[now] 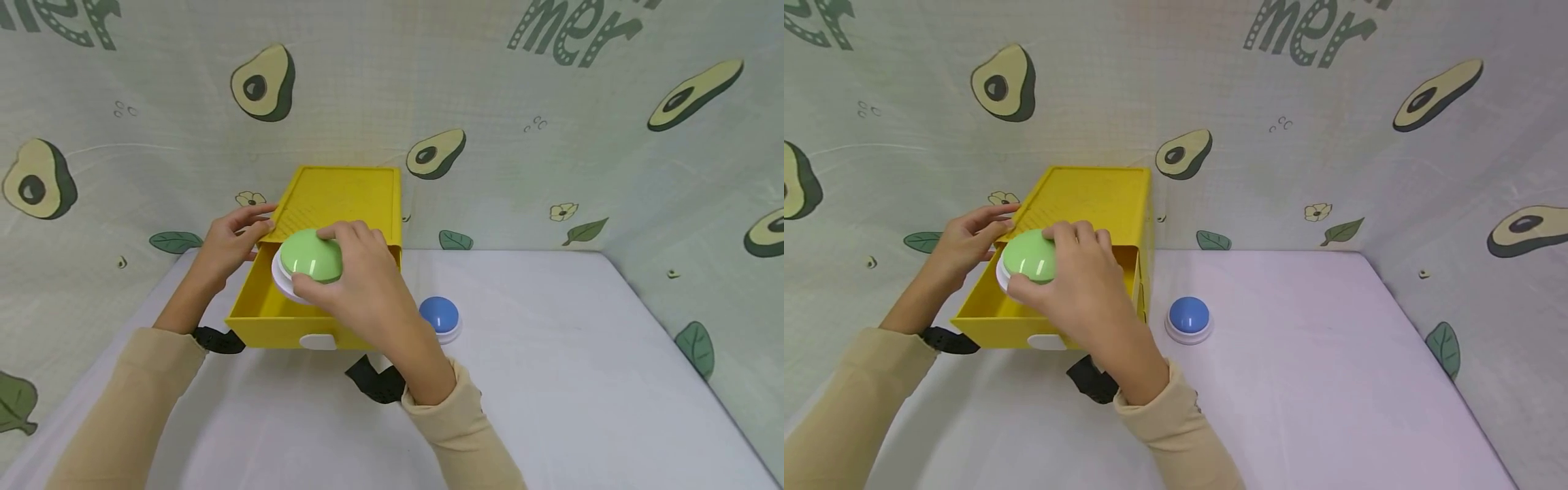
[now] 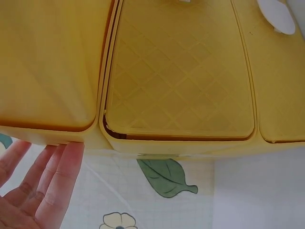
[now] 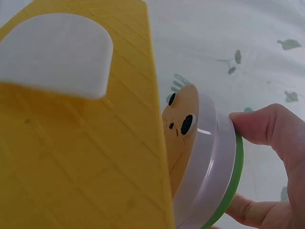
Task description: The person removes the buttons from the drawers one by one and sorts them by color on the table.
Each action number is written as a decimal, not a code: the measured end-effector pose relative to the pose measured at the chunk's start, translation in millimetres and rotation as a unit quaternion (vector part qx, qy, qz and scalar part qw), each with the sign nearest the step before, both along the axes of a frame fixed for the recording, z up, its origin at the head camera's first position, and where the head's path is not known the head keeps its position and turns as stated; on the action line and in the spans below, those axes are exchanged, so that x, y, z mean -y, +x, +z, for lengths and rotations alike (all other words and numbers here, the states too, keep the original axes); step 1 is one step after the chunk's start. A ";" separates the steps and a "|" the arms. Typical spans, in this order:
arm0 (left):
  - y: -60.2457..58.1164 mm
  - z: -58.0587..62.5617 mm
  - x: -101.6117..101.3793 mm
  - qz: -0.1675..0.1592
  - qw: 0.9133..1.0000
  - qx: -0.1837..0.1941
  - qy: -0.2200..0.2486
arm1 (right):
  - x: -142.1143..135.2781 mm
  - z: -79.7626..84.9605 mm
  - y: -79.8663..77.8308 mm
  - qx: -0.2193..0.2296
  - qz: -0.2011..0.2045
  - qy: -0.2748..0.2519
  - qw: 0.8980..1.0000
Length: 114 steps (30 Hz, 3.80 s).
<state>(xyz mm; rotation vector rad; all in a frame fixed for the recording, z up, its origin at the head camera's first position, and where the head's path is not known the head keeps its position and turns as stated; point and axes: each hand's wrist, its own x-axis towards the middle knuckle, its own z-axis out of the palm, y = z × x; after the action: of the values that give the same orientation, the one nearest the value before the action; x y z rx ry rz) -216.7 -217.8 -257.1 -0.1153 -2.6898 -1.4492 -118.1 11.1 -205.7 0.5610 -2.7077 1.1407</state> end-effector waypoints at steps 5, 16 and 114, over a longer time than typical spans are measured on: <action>0.2 0.0 -1.5 0.005 1.000 -0.005 0.000 | -13.7 0.4 5.0 -0.029 -0.012 -0.037 0.999; -0.4 -1.4 -1.9 0.012 1.000 -0.003 -0.001 | -41.4 -9.6 9.2 -0.080 -0.016 -0.078 0.994; -1.7 0.6 -4.6 0.029 1.000 0.001 -0.010 | -233.4 -167.1 -66.0 0.088 -0.082 0.068 0.990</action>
<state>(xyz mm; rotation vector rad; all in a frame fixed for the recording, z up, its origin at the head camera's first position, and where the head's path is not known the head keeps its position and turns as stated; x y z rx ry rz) -218.3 -213.3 -256.4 -0.0367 -2.6856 -1.4083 -184.1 244.5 -372.7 0.2569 -2.9340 1.0125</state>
